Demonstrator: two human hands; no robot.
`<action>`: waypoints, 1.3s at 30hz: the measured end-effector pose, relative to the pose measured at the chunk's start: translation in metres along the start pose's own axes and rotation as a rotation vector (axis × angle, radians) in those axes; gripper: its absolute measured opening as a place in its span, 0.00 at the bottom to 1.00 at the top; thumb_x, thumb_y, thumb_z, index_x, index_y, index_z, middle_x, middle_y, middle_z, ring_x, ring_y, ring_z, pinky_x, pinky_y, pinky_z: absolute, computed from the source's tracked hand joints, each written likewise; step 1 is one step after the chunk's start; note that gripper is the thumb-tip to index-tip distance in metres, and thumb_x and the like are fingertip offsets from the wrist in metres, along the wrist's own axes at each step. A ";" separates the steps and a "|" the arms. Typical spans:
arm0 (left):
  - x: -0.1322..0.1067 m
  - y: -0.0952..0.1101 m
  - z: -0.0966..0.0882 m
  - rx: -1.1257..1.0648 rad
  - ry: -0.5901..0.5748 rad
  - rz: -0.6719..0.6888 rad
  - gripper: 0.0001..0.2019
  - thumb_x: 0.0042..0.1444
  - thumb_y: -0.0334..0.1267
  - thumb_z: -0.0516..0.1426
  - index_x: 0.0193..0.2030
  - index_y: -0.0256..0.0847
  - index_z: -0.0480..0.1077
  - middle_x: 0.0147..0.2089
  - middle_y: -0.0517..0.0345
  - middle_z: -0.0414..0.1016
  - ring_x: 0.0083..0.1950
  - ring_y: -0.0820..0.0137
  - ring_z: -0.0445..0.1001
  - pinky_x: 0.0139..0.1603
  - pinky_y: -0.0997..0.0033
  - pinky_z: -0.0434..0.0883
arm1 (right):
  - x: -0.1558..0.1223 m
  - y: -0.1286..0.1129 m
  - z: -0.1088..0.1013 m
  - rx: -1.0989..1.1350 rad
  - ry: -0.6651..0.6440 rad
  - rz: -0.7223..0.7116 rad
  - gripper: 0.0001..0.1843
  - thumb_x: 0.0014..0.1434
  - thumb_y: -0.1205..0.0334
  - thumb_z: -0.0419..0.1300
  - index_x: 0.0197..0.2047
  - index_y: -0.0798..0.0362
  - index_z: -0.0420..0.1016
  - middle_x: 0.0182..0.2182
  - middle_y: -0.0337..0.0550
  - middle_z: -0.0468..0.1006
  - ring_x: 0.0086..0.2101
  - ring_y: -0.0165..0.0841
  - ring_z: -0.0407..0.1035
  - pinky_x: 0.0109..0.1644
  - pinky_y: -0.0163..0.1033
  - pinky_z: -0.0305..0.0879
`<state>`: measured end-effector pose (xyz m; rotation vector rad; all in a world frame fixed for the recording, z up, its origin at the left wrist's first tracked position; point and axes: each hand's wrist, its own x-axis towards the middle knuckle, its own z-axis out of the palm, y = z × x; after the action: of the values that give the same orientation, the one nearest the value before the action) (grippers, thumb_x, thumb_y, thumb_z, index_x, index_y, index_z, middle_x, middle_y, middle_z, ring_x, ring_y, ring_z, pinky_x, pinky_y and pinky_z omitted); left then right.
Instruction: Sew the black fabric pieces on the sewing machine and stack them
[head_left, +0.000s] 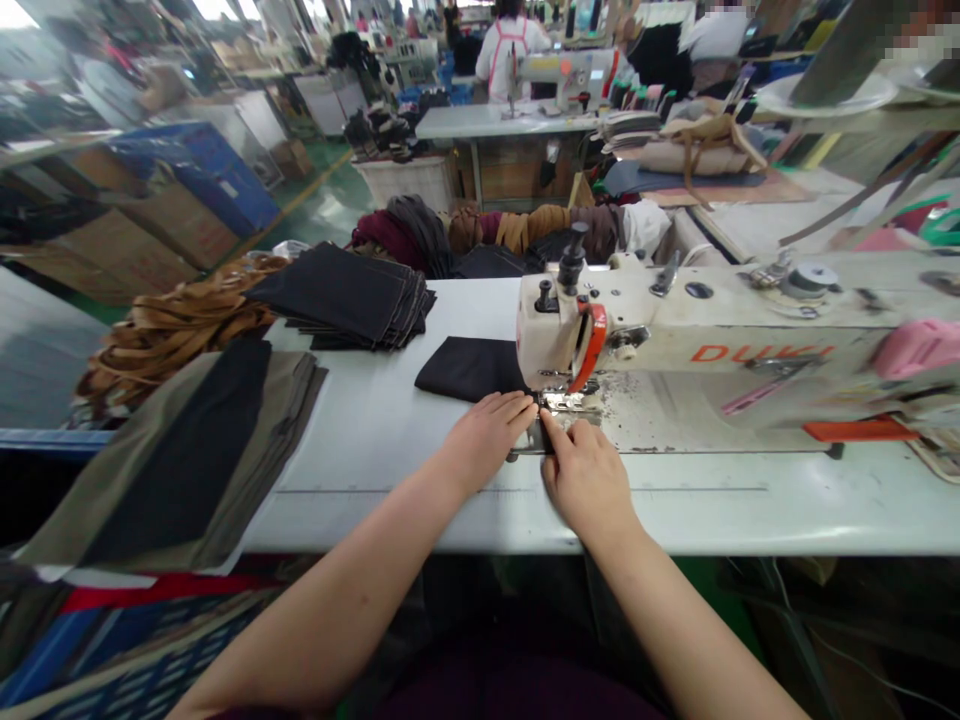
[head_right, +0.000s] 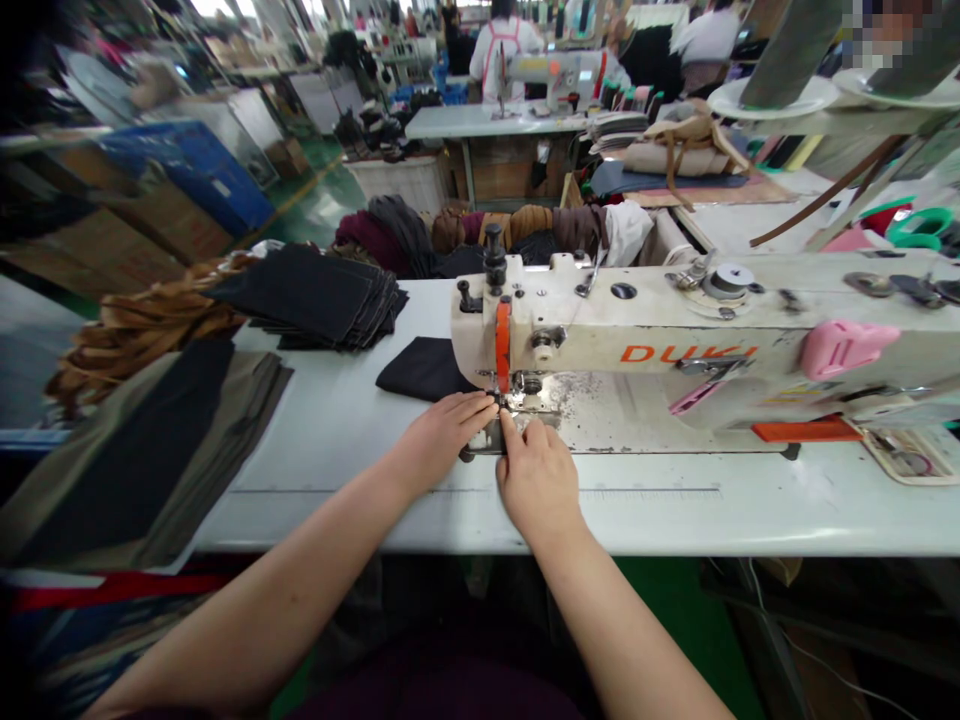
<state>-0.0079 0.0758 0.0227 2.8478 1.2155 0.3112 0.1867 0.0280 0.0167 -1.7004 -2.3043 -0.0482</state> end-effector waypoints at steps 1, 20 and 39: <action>0.002 -0.001 -0.001 0.001 -0.009 -0.010 0.22 0.69 0.27 0.49 0.68 0.36 0.62 0.70 0.47 0.64 0.72 0.61 0.61 0.73 0.55 0.61 | 0.000 0.000 0.000 -0.004 0.001 0.003 0.31 0.64 0.66 0.57 0.70 0.54 0.66 0.39 0.49 0.67 0.41 0.43 0.63 0.49 0.47 0.63; 0.025 -0.019 -0.005 -0.115 0.047 0.002 0.17 0.68 0.30 0.53 0.62 0.38 0.70 0.63 0.49 0.72 0.63 0.62 0.70 0.67 0.60 0.67 | -0.003 0.002 0.002 0.016 0.049 -0.003 0.29 0.64 0.67 0.56 0.68 0.56 0.67 0.40 0.49 0.68 0.42 0.43 0.62 0.51 0.46 0.62; 0.012 -0.062 -0.005 -0.011 0.011 -0.375 0.31 0.65 0.24 0.43 0.71 0.52 0.61 0.73 0.51 0.60 0.75 0.54 0.54 0.72 0.35 0.57 | -0.005 0.002 0.002 0.035 0.076 -0.005 0.27 0.64 0.68 0.55 0.66 0.58 0.68 0.41 0.50 0.69 0.44 0.43 0.63 0.52 0.46 0.63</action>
<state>-0.0450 0.1275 0.0230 2.5351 1.7009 0.3145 0.1898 0.0238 0.0136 -1.6468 -2.2415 -0.0726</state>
